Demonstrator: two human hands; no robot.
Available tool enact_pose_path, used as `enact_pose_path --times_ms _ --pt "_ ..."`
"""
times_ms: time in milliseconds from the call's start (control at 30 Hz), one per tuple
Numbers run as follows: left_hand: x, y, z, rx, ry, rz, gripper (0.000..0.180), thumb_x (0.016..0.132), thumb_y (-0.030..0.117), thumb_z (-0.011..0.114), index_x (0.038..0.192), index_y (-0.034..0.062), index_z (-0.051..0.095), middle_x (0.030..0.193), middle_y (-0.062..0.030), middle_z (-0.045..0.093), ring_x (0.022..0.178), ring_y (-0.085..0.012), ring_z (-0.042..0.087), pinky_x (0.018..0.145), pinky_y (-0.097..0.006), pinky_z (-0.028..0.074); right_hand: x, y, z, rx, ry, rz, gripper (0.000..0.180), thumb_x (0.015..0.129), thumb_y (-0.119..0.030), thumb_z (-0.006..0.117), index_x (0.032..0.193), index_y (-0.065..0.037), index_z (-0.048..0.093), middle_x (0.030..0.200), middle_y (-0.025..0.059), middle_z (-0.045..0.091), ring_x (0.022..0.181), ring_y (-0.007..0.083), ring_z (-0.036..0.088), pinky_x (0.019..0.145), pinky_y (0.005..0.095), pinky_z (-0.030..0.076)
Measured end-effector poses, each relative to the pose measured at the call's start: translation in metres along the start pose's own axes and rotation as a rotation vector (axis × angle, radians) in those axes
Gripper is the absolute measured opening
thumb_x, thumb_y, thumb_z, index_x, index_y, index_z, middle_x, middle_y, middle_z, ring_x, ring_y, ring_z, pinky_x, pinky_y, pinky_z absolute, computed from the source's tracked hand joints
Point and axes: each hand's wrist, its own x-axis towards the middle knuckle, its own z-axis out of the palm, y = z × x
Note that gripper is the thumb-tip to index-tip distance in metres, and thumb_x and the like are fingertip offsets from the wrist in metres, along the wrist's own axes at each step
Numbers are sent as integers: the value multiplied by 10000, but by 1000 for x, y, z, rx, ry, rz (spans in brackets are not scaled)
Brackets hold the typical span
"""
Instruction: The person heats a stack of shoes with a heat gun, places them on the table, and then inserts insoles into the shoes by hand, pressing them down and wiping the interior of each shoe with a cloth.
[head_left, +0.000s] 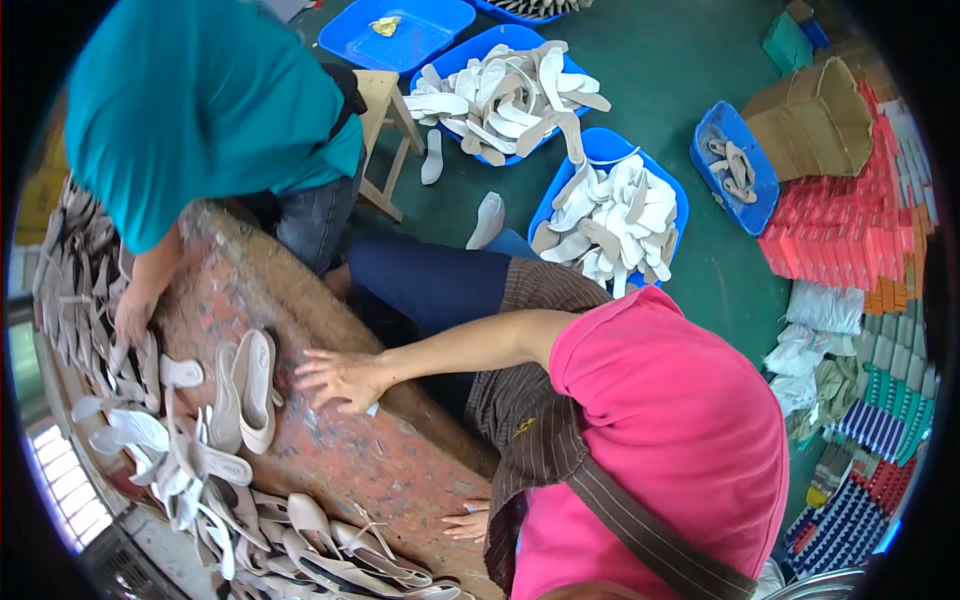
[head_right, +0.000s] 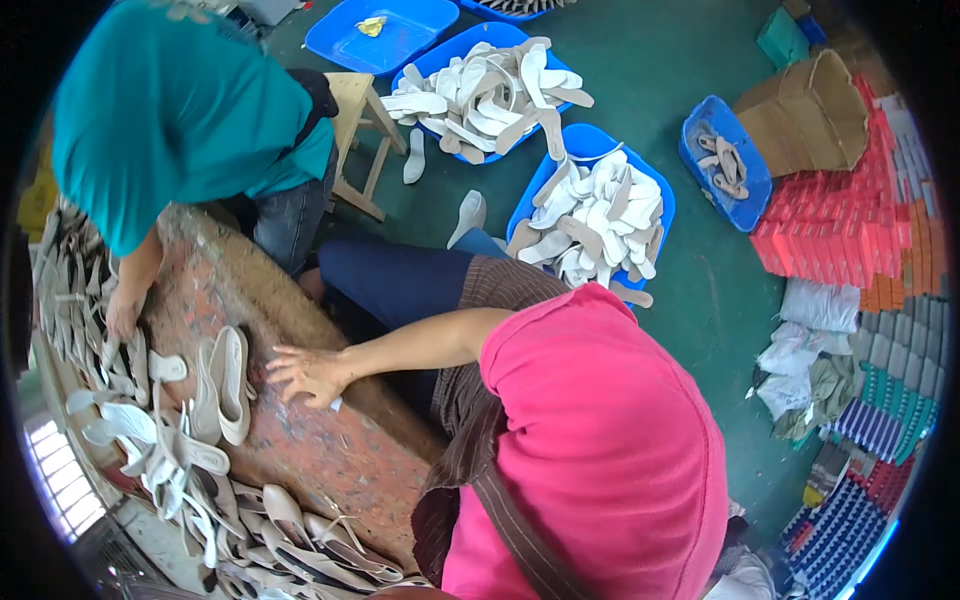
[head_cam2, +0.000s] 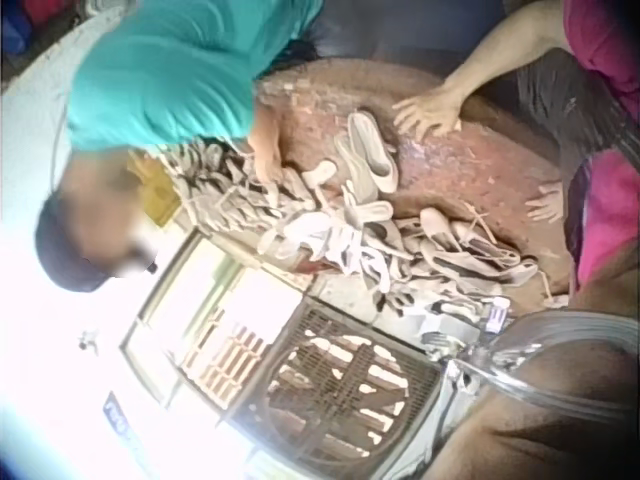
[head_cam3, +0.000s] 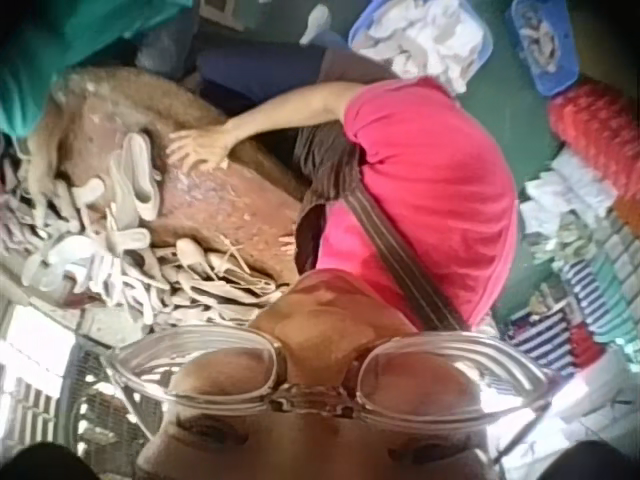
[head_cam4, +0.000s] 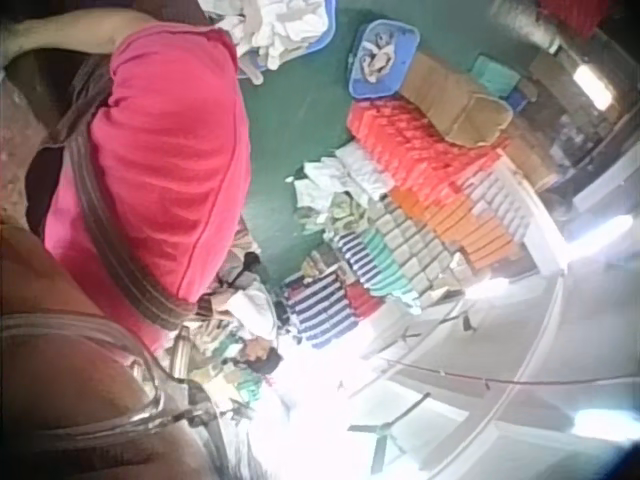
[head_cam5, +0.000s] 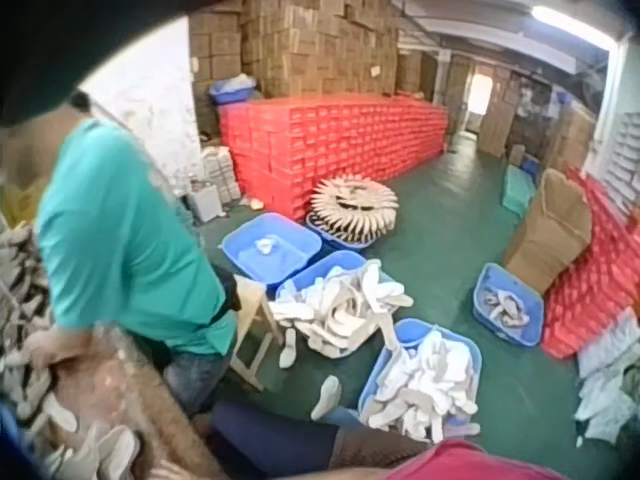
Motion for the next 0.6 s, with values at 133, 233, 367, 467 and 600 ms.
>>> enact_pose_path --times_ms 133,233,367,467,600 --pt "44 43 38 99 -12 209 565 1006 340 469 1502 99 347 1562 -181 295 1443 -396 262 1142 -586 217 -16 11 -61 534 -31 209 300 762 -162 637 1035 -90 739 1188 150 655 1201 288 559 1059 473 386" --pt "64 76 66 178 -68 344 560 1005 308 482 1501 85 344 1562 -192 289 1445 -404 250 1146 -580 213 -65 28 -125 540 333 364 194 862 -107 597 992 -38 724 928 119 729 857 235 705 760 344 542" --pt "80 128 132 249 -140 522 555 1004 264 499 1498 66 341 1562 -205 281 1449 -413 234 1152 -572 208 -215 85 -204 306 813 1011 246 812 -6 557 975 -69 730 890 75 739 775 182 706 684 303 550" --pt "94 155 178 289 -192 646 553 1003 231 512 1497 51 338 1561 -216 275 1452 -421 222 1156 -567 205 -364 119 -231 -271 602 1449 314 746 -59 597 1034 -76 719 996 149 705 920 325 676 796 415 547" --pt "121 231 251 521 -542 742 514 984 124 540 1454 4 370 1516 -239 332 1421 -446 260 1136 -567 245 -476 112 -254 -411 -21 1905 505 746 -148 677 1240 -55 616 1207 184 626 1195 343 561 1041 447 437"
